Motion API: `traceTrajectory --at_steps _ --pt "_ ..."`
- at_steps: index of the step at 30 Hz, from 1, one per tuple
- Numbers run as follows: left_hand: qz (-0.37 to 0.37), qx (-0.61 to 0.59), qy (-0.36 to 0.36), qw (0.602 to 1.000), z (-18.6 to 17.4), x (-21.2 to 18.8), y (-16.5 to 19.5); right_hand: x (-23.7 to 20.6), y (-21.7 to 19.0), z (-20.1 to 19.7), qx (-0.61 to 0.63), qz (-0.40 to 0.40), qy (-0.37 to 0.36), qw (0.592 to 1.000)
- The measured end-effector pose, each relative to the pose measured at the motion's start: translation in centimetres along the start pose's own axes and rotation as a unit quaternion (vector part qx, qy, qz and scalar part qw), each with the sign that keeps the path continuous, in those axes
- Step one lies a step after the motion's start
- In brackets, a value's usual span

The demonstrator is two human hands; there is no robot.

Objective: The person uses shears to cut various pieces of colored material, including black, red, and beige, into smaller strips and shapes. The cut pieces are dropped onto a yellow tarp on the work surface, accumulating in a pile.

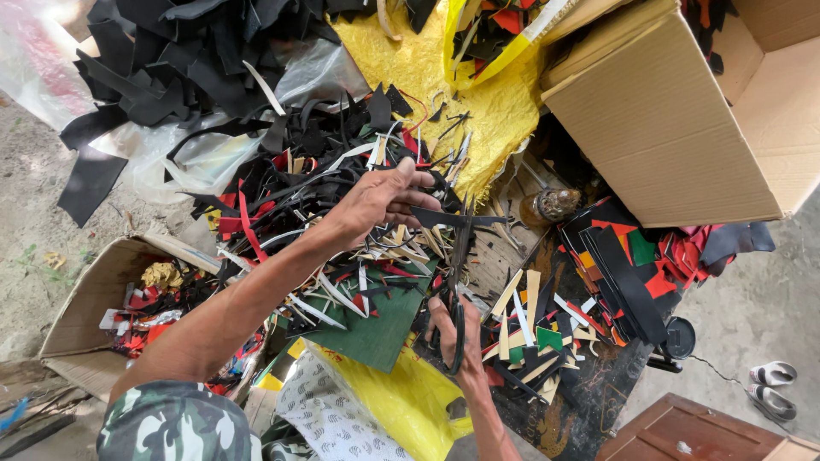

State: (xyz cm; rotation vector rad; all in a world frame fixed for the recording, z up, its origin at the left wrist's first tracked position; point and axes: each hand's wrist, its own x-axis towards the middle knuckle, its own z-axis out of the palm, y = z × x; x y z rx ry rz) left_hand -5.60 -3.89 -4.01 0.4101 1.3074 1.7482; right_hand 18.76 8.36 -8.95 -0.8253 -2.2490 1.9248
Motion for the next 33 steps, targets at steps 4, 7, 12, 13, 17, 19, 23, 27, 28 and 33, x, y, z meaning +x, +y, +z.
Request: traceTrajectory --at_steps 4,7,12,13,17,19,23,27,28,33 --pt "-0.002 -0.050 0.004 0.999 -0.6 0.0 -0.1 0.3 -0.1 -0.2 -0.002 0.004 0.006 1.000" --pt "0.006 -0.020 0.002 1.000 -0.5 0.0 0.1 0.5 -0.2 -0.3 -0.008 0.013 0.010 1.000" --pt "0.092 0.155 -0.009 0.983 0.4 0.4 0.9 0.6 0.1 -0.4 -0.031 0.004 0.007 0.999" --pt "0.104 0.174 -0.007 0.979 0.6 0.5 1.0 0.7 0.2 -0.4 -0.030 0.004 0.004 1.000" --pt "0.087 0.183 -0.006 0.979 0.9 0.8 1.7 0.8 0.5 -0.4 -0.035 -0.005 0.001 0.999" --pt "0.091 0.225 -0.015 0.970 1.1 0.7 1.8 0.8 0.5 -0.5 -0.033 -0.005 0.001 0.999" --pt "0.087 0.243 -0.013 0.966 1.7 0.8 1.9 0.9 0.4 -0.4 -0.021 -0.001 -0.002 1.000" --pt "0.079 0.223 -0.020 0.971 1.8 1.2 2.0 0.9 0.0 -0.5 -0.024 -0.010 -0.007 1.000" --pt "0.082 0.229 -0.026 0.970 1.6 1.1 2.0 0.9 -0.1 -0.4 -0.026 -0.007 -0.006 1.000" --pt "0.100 0.301 -0.035 0.948 0.5 1.3 1.7 0.7 -0.7 -0.4 -0.048 -0.016 -0.035 0.998"
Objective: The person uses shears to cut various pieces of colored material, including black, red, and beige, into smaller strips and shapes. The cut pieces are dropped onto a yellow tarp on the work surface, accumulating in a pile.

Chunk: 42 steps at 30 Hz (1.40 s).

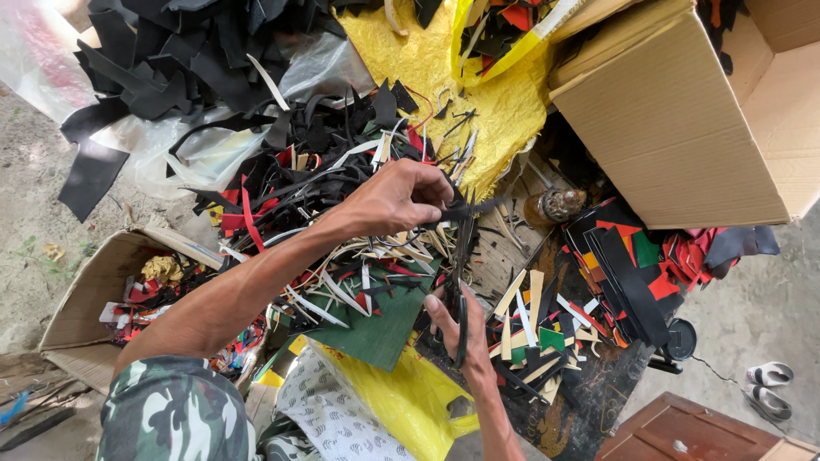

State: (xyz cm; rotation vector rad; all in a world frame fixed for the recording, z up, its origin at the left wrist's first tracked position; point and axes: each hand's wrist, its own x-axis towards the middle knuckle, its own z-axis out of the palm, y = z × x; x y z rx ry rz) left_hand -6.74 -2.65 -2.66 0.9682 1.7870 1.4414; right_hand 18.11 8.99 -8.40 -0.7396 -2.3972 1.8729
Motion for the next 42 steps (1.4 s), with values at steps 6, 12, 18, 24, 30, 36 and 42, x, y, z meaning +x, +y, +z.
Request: traceTrajectory --at_steps 6,12,18,24,30,36,42 --pt "-0.012 -0.143 0.114 0.983 0.6 -0.2 -1.2 0.2 -0.7 0.1 0.036 0.013 0.006 0.999" --pt "0.020 -0.136 0.144 0.980 0.8 0.6 -0.2 0.0 -1.6 0.9 -0.001 0.026 -0.005 1.000" --pt "0.045 -0.104 0.144 0.983 0.8 0.9 0.8 0.1 -2.3 1.0 -0.021 0.029 -0.012 0.999" --pt "0.042 -0.086 0.168 0.981 1.4 0.7 1.2 0.4 -2.4 1.4 -0.016 0.004 -0.009 1.000" --pt "0.059 -0.098 0.186 0.976 1.9 0.9 1.1 0.6 -2.3 1.6 -0.027 -0.003 -0.004 1.000" --pt "0.072 -0.103 0.181 0.975 2.3 0.3 0.7 0.0 -2.0 2.0 -0.032 -0.005 -0.009 0.999" --pt "0.052 -0.093 0.167 0.980 2.4 -0.3 1.5 0.3 -2.0 2.1 -0.042 0.000 0.000 0.999"
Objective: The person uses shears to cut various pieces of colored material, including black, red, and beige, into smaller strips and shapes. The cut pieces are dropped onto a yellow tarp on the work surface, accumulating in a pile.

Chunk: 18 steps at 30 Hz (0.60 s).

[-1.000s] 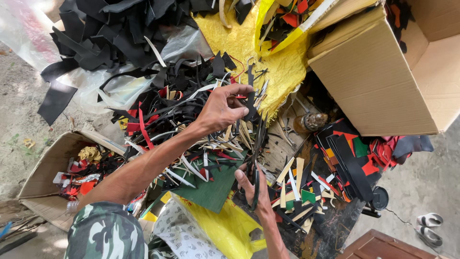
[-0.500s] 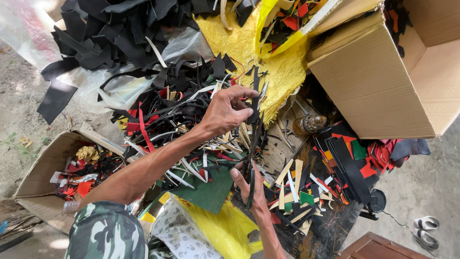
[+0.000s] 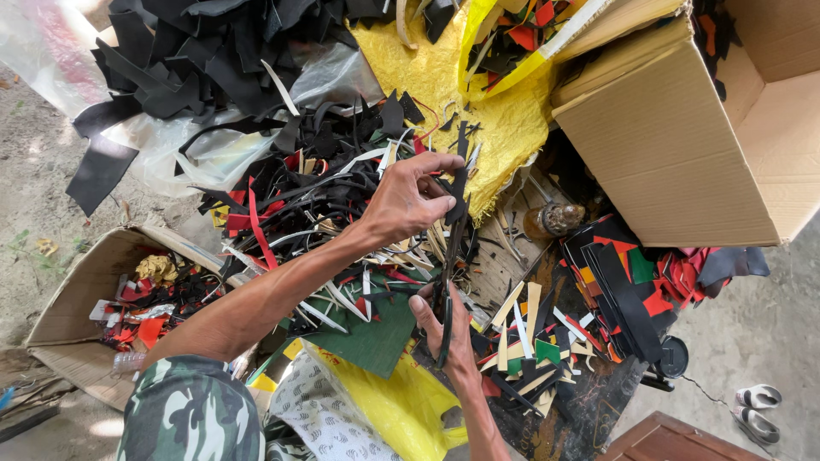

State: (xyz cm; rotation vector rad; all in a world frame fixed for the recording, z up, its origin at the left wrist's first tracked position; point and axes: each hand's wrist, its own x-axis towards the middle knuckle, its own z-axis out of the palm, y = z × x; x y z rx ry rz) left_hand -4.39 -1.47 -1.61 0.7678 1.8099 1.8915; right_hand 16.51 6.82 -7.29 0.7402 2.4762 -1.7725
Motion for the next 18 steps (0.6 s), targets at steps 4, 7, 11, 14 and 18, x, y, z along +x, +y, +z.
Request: traceTrajectory --at_steps 4,7,11,14,18 --pt "-0.001 -0.006 -0.015 1.000 -0.18 -0.30 0.67 0.06 -0.29 -0.28 0.001 0.001 0.000 1.000" --pt "0.030 -0.003 -0.014 0.999 -0.08 -0.42 0.92 0.13 -0.50 -0.42 -0.003 -0.006 0.001 1.000" --pt "0.050 0.010 -0.003 0.999 0.15 -0.56 1.04 0.25 -0.67 -0.37 -0.019 -0.017 0.008 1.000" --pt "0.054 0.016 0.001 0.998 0.22 -0.61 1.01 0.32 -0.74 -0.26 -0.011 -0.021 0.012 1.000" --pt "0.056 0.013 0.006 0.998 0.33 -0.98 0.81 0.01 -0.79 -0.03 -0.019 -0.023 0.018 0.999"
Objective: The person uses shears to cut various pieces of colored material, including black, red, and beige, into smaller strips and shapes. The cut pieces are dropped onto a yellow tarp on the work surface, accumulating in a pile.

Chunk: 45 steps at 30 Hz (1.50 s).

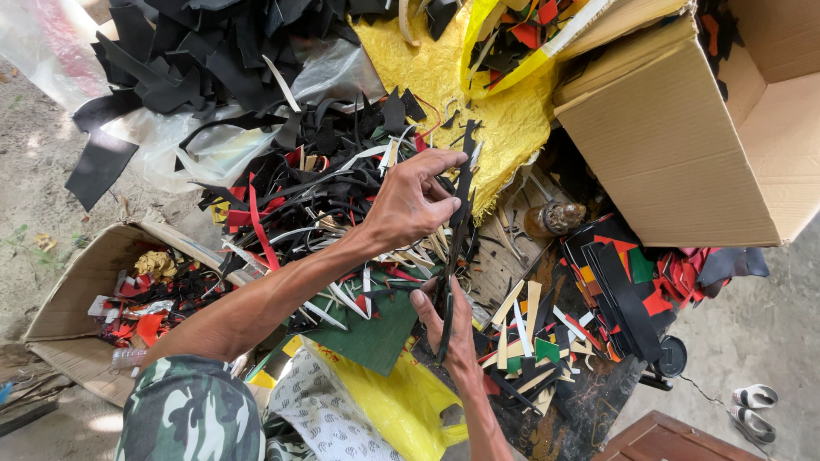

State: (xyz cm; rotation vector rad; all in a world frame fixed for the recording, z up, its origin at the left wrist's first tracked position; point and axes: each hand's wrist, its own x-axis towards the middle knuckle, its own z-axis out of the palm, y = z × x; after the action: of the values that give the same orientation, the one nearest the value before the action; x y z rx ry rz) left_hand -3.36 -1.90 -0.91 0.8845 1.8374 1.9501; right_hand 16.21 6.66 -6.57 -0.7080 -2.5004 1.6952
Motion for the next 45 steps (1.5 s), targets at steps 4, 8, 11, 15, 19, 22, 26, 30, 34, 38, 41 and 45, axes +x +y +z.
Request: traceTrajectory --at_steps 4,8,11,15,19,22,26,30,34,38,41,45 --pt "-0.003 0.002 0.008 1.000 0.2 -0.1 -0.2 0.1 0.0 0.1 -0.013 -0.004 0.006 1.000" --pt "0.001 0.000 0.011 1.000 0.3 0.0 -0.3 0.1 0.3 0.2 -0.014 -0.003 0.005 1.000" --pt "-0.008 -0.006 0.010 1.000 0.3 0.0 -0.3 0.1 0.8 0.3 -0.022 0.000 0.006 1.000" --pt "-0.007 0.004 0.008 1.000 0.4 -0.2 -0.3 0.1 1.4 0.3 0.052 0.031 0.012 0.998" --pt "-0.018 -0.009 0.010 1.000 0.5 -0.3 -0.3 0.1 1.8 0.2 0.051 0.035 0.018 0.998" --pt "-0.017 -0.019 0.007 1.000 0.5 -0.4 -0.4 0.0 1.9 0.1 0.053 0.028 0.015 0.998" --pt "-0.019 -0.018 0.006 1.000 0.4 -0.5 -0.4 0.1 2.1 0.2 0.058 0.037 0.011 0.998" --pt "-0.017 -0.009 0.008 1.000 0.5 -0.4 -0.4 0.2 2.2 0.2 0.055 0.039 0.009 0.998" --pt "-0.019 -0.008 0.007 1.000 0.5 -0.4 -0.4 0.2 2.0 0.2 0.045 0.033 0.009 0.998" --pt "-0.016 0.011 0.007 1.000 0.3 -0.1 -0.3 0.0 1.5 -0.3 0.000 0.003 -0.018 1.000" --pt "-0.021 -0.027 -0.005 0.999 -0.4 0.4 -0.2 -0.2 1.0 -0.8 -0.015 0.002 -0.043 0.999" --pt "-0.015 -0.008 -0.025 1.000 -0.5 0.0 0.1 -0.2 0.5 -0.9 -0.004 -0.018 -0.032 0.999"
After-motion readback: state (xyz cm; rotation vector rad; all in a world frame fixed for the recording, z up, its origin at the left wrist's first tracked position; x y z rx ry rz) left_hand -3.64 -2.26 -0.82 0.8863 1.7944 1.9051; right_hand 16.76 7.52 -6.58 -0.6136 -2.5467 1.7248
